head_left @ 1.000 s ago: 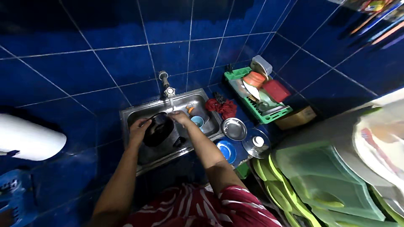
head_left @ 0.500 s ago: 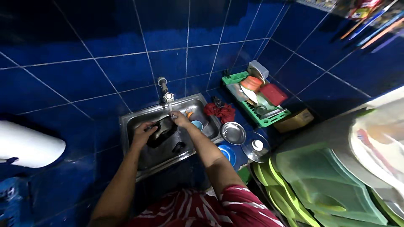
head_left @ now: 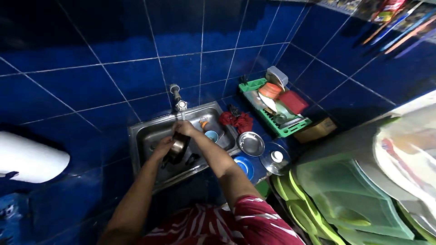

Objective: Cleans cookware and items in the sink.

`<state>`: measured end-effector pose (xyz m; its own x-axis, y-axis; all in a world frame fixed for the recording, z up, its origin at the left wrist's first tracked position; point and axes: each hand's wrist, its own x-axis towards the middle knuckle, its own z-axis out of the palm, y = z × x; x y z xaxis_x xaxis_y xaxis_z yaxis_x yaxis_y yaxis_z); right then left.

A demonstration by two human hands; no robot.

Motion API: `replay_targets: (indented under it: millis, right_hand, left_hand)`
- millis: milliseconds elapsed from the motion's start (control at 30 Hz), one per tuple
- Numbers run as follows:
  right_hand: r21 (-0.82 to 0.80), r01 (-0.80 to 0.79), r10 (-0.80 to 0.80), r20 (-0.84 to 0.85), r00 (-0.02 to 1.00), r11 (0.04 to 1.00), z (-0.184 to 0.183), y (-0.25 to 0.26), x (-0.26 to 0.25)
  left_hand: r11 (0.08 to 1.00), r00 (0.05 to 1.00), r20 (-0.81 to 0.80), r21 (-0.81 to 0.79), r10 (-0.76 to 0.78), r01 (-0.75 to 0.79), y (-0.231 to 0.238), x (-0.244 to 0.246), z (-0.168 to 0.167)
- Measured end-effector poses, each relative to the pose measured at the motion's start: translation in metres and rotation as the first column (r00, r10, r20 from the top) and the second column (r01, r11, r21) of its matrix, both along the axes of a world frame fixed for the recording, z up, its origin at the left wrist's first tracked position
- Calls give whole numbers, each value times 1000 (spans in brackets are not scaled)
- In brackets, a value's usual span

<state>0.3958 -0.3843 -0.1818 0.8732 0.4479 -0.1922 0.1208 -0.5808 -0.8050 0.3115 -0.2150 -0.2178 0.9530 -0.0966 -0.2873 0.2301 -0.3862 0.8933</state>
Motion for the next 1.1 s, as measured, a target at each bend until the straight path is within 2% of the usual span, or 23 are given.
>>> replay_targets:
  millis: [33,67,133,167,233,300,400,500,633,700,800,867,933,1000,1033,1067,1100]
  right_hand:
    - [76,112,-106,-70,992,991,-3,-9,1]
    - [86,201,-192,-107,976,976,-9,-19,3]
    - [-29,259,-261,-134,956,965,-25,-37,1]
    - [-117,234,-250,-157,955,965,-35,-42,-6]
    - [-296,83,-152,-221,963,952,-61,-44,-25]
    - [-407,-57,-57,-262,963,912,-88,-39,-51]
    - [-514,-94,-64,-281,958,853,-127,-24,-88]
    - [-553,-44,-153,-305,940,832,-123,-17,-101]
    - [-547,2,-223,-338,914,837,-130,-16,-91]
    - [-550,-6,-211,-331,920,835,-132,-14,-86]
    - [-583,-129,-71,-309,949,802,-122,-17,-86]
    - [-600,-133,-54,-283,957,789,-128,-22,-81]
    - [-514,-24,-156,-304,940,857,-134,-26,-73]
    - [-214,259,-328,-415,849,942,-141,-33,-64]
    - [-11,447,-387,-521,761,894,-145,-33,-62]
    - [167,603,-380,-639,669,780,-148,-33,-61]
    - [297,708,-299,-753,586,640,-147,-36,-59]
  left_hand:
    - [1000,1000,9,6,24,-24,0,0,-3]
    - [999,999,11,11,50,-50,2,-1,-4]
    - [993,994,-1,24,113,-113,6,-4,-4]
    - [989,990,-6,30,142,-142,8,-7,-4]
    - [983,985,3,53,174,-174,10,-11,-3]
    - [983,986,29,86,163,-165,12,-12,-5]
    - [982,988,52,112,145,-150,15,-12,-5]
    - [979,985,56,109,166,-171,17,-15,3]
    - [975,977,97,101,187,-197,28,-24,5]
    - [973,977,96,118,188,-199,32,-29,8]
    - [965,972,79,131,220,-229,37,-37,14]
    - [961,968,80,129,237,-245,42,-39,13]
    - [957,966,75,131,249,-257,47,-40,10]
    - [956,962,70,113,264,-271,51,-39,7]
    - [955,960,67,107,272,-278,52,-38,5]
    - [952,957,66,101,282,-288,52,-38,4]
    - [950,953,71,92,294,-300,51,-36,3]
